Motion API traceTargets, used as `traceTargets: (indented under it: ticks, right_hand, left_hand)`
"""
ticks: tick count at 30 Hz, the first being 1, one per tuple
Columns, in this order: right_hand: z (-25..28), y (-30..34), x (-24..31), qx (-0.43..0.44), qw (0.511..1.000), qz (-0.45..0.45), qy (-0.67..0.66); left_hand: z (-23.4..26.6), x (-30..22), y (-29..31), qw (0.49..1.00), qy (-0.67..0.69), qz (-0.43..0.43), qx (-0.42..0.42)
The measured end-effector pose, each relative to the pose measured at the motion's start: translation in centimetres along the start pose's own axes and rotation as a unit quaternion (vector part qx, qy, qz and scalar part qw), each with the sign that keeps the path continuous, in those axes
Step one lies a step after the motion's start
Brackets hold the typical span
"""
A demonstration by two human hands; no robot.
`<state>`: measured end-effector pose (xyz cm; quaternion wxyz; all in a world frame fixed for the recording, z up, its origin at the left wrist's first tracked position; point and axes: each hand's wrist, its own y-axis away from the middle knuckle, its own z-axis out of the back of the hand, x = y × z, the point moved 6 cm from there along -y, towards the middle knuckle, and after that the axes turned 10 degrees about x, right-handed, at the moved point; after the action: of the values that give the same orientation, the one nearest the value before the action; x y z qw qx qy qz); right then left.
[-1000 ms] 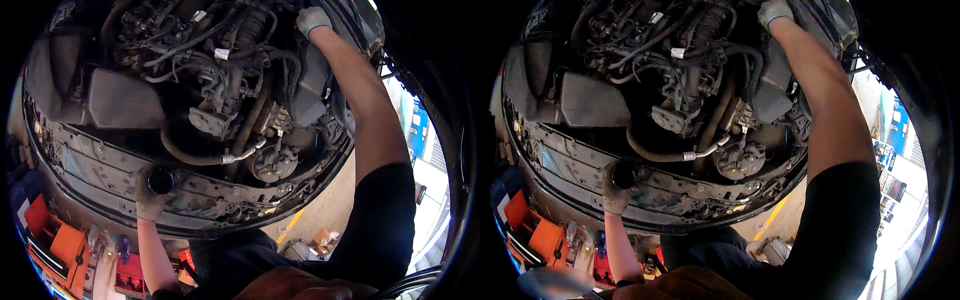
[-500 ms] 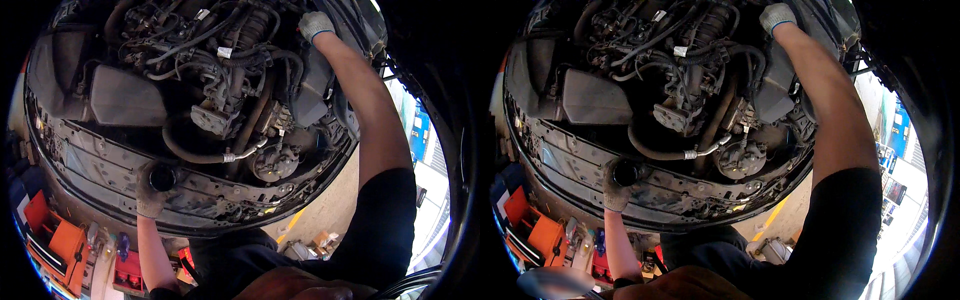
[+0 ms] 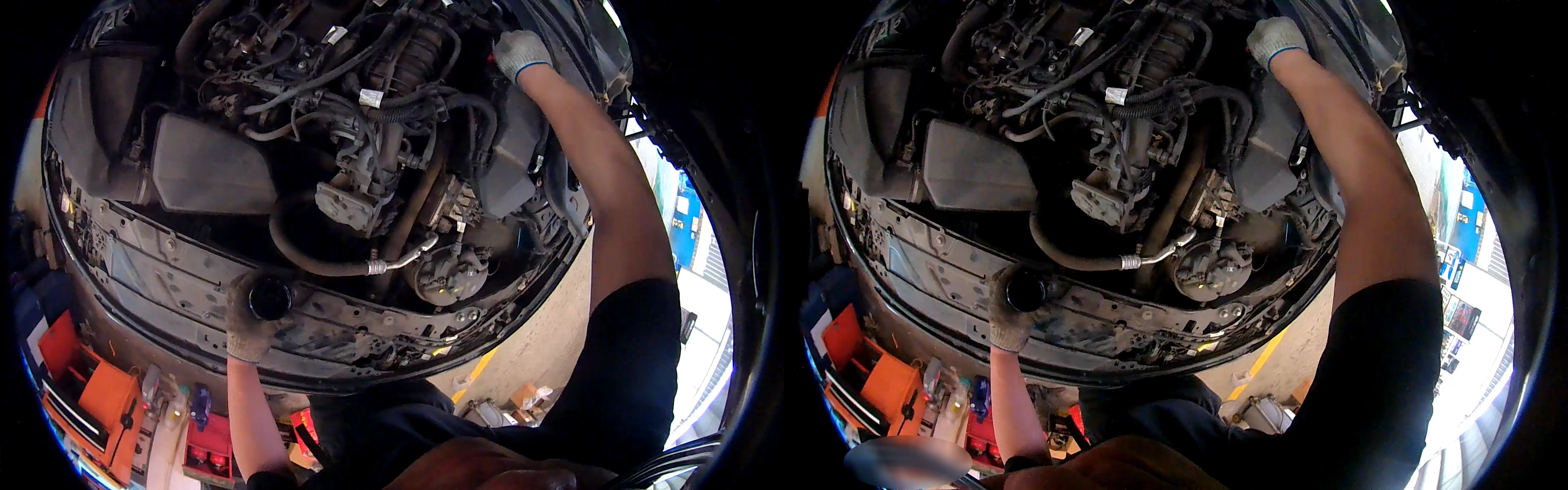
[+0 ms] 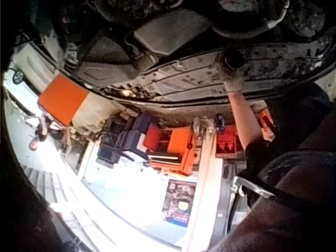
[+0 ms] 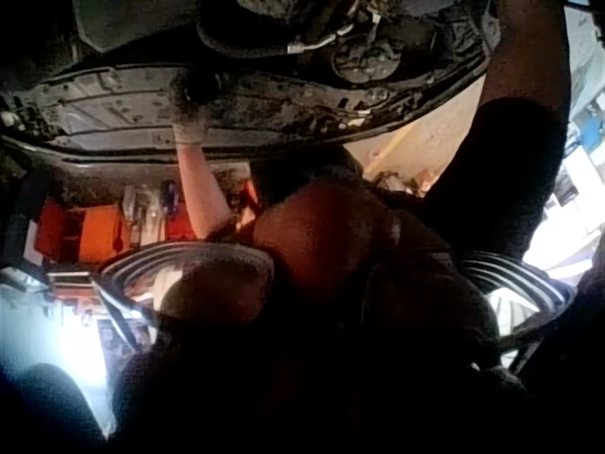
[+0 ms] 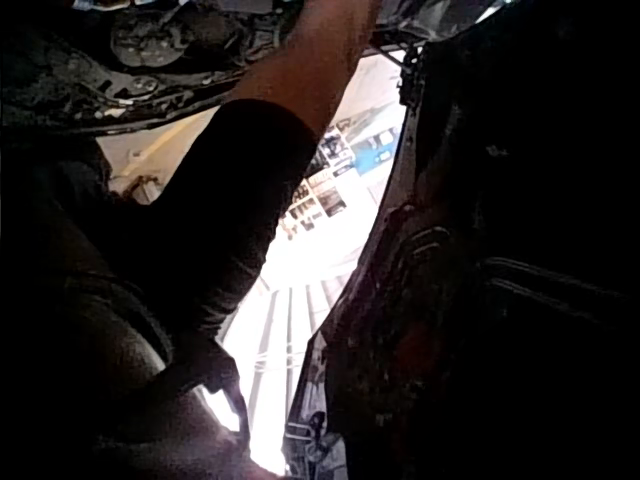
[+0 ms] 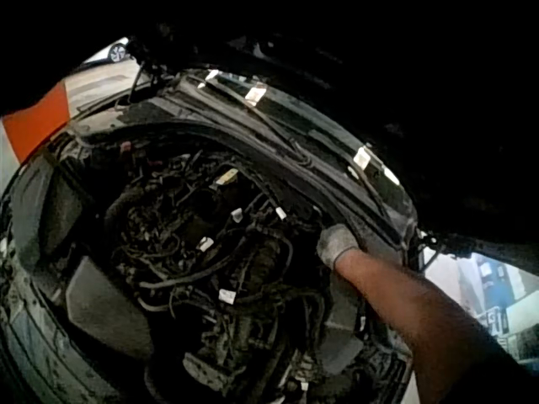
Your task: The person works on a car engine with the hood open, removes a cap, retrieves a wrench from a toolbox, and uses it on the engine. They then pour a liquid into a container and wipe their hands with a cloth.
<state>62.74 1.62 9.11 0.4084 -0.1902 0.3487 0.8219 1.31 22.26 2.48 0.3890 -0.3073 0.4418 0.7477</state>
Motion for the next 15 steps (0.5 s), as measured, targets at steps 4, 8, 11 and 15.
traceTargets:
  ticks: [4, 8, 11, 15]
  right_hand:
    - [1.0, 2.4, -1.5, -0.013, 1.000, 0.010, 0.010]
    - [0.5, 3.3, -2.6, -0.045, 0.995, 0.037, 0.085]
    - [0.6, 3.1, -1.3, -0.020, 0.996, 0.009, 0.088]
    - [0.5, 2.1, -1.8, -0.024, 0.999, -0.015, 0.037]
  left_hand:
    - [-1.2, 1.9, 0.8, 0.993, 0.118, 0.003, -0.012]
    - [0.1, -0.1, -0.1, 0.996, 0.085, -0.033, -0.008]
    - [0.5, -0.8, -0.1, 0.998, 0.031, -0.054, 0.000]
    - [-0.2, 0.7, 0.0, 0.999, 0.032, -0.018, -0.002]
